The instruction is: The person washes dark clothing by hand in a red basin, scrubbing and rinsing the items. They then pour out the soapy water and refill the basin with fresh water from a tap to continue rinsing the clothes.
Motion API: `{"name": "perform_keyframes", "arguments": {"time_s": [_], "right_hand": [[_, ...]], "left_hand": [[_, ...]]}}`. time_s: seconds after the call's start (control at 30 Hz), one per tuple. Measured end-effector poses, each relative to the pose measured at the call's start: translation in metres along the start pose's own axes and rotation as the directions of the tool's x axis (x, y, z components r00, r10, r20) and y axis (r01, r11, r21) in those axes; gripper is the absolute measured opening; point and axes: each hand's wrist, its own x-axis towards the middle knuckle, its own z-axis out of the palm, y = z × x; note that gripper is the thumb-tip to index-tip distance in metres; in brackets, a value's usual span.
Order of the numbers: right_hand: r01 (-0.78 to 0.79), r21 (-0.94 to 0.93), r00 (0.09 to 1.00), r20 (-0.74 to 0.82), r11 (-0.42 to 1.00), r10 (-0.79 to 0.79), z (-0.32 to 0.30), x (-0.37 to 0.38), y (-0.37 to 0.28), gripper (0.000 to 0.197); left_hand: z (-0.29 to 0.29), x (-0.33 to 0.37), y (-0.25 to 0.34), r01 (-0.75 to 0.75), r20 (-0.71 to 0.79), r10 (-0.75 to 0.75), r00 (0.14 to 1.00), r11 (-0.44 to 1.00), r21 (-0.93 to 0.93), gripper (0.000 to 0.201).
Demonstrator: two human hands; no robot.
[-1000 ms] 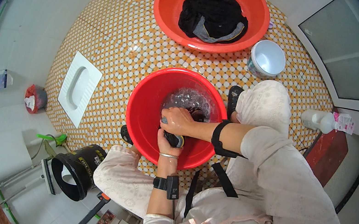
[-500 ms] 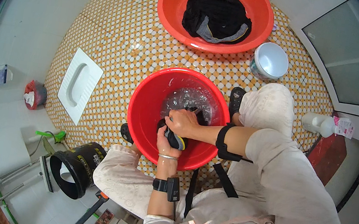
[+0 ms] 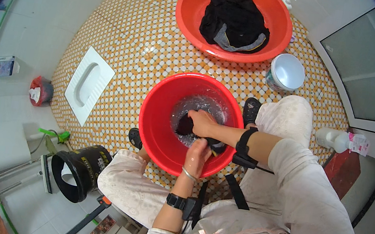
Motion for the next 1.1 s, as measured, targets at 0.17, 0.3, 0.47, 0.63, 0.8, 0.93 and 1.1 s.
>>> {"name": "perform_keyframes", "arguments": {"time_s": [0.17, 0.3, 0.47, 0.63, 0.8, 0.93, 1.1], "right_hand": [[0.523, -0.066, 0.835, 0.242, 0.85, -0.495, -0.002, -0.028, -0.017, 0.028], [0.666, 0.133, 0.719, 0.147, 0.734, -0.679, 0.002, -0.053, -0.038, 0.02], [0.448, 0.016, 0.884, -0.156, 0.894, -0.44, 0.02, -0.037, -0.033, 0.026], [0.31, -0.064, 0.899, -0.305, 0.948, -0.315, 0.016, 0.001, 0.004, 0.024], [0.142, 0.281, 0.989, -0.068, 0.949, -0.128, -0.009, 0.006, -0.005, 0.034], [0.203, -0.074, 0.901, 0.404, 0.976, -0.157, -0.019, -0.004, -0.016, 0.078], [0.292, -0.072, 0.943, 0.186, 0.954, -0.275, -0.016, -0.019, -0.027, 0.039]], "left_hand": [[-0.042, 0.034, 0.031, 0.08, 0.17, -0.021, 0.985, 0.936, -0.343, 0.047], [-0.049, 0.019, 0.011, -0.22, 0.058, 0.225, 0.973, 0.972, -0.078, 0.046], [-0.037, 0.011, 0.002, -0.313, -0.171, 0.322, 0.931, 0.946, 0.077, 0.039], [-0.03, 0.036, 0.033, -0.045, -0.071, 0.021, 0.997, 0.935, -0.352, 0.031], [-0.029, 0.029, 0.046, -0.098, -0.003, 0.106, 0.994, 0.907, -0.409, 0.034], [-0.026, 0.029, 0.043, -0.128, 0.071, 0.18, 0.981, 0.879, -0.46, 0.044], [-0.043, 0.037, 0.037, -0.065, -0.003, 0.072, 0.997, 0.884, -0.463, 0.047]]}}
